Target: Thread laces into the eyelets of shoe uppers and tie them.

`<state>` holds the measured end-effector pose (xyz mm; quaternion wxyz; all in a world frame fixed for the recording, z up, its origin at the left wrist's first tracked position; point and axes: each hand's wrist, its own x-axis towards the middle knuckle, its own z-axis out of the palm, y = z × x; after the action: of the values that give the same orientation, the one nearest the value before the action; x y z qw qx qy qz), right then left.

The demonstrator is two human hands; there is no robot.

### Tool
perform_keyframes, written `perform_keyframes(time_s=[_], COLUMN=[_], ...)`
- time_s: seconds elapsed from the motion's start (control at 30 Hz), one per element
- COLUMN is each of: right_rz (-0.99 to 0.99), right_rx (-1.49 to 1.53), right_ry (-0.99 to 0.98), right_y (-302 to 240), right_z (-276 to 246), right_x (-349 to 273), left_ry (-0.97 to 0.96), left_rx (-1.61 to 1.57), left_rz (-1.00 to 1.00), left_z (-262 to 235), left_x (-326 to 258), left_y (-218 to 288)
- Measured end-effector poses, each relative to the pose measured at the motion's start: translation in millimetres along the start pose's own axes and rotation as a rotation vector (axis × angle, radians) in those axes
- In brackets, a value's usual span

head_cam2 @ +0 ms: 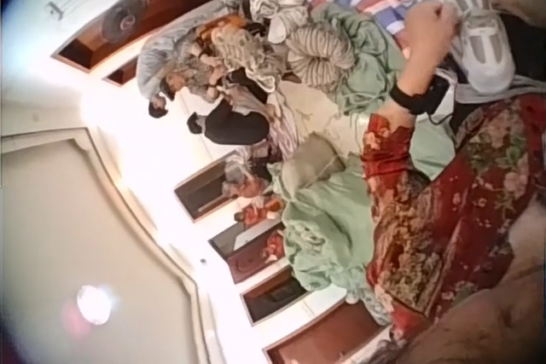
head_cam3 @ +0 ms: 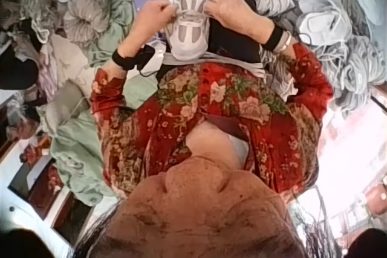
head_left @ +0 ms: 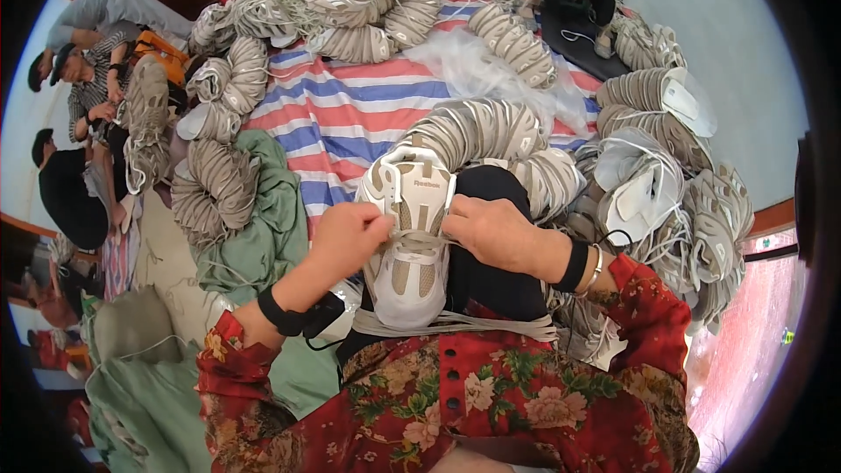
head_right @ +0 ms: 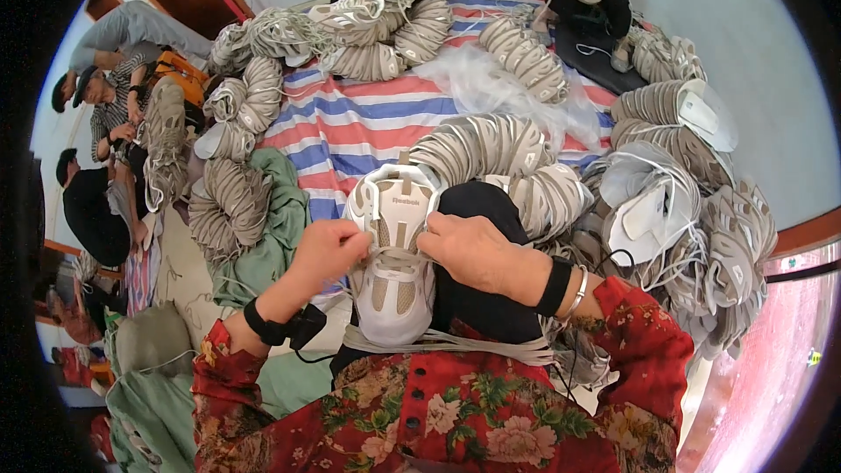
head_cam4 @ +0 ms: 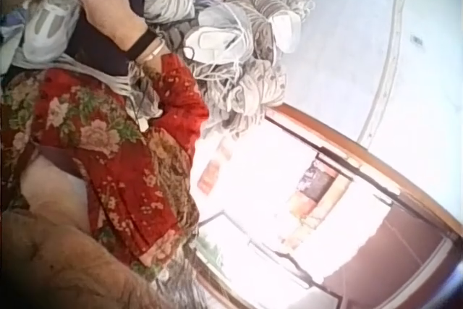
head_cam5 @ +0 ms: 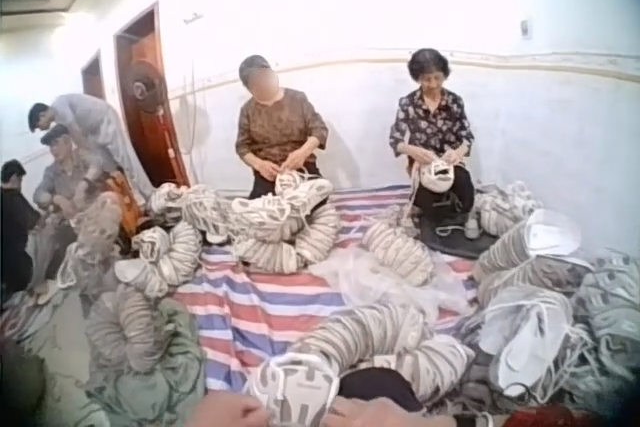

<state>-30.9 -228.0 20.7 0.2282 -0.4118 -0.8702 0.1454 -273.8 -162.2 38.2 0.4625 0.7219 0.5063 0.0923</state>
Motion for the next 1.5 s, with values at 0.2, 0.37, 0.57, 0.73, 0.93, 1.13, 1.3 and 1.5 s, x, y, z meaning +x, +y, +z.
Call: perform_keyframes(time_s=[0.2, 0.37, 0.57, 0.73, 0.93, 1.13, 1.3, 1.5], right_rz=[-0.241, -0.302, -0.250, -0.260, -0.225, -0.197, -0.173, -0.213], right_rx=[-0.283, -0.287, -0.270, -0.209, -0.086, -0.097, -0.097, -0.069], right_ry=[0.054, 0.027, -0.168, -0.225, -0.208, -0.170, -0.165, -0.145], right_y=[0, -4, -8, 1, 7, 6, 10, 3], right_z=[-16, -21, -25, -25, -28, -24, -24, -20], right_x=[22, 25, 25, 28, 34, 25, 19, 21], left_ry=[0.089, 0.356, -0.350, -0.417, -0.633, -0.380, -0.319, 0.186], left_rx=[1.023, 0.951, 1.256, 1.125, 1.211, 1.133, 0.576, 0.535], left_rz=[0.591, 1.219, 0.933, 0.788, 0.731, 0.705, 0.380, 0.654], left_z=[-16, -26, -30, -35, -37, -14, -13, 47], left_x=[1, 19, 28, 13, 43, 42, 65, 73], left_y=[24, 46, 57, 68, 68, 41, 54, 15])
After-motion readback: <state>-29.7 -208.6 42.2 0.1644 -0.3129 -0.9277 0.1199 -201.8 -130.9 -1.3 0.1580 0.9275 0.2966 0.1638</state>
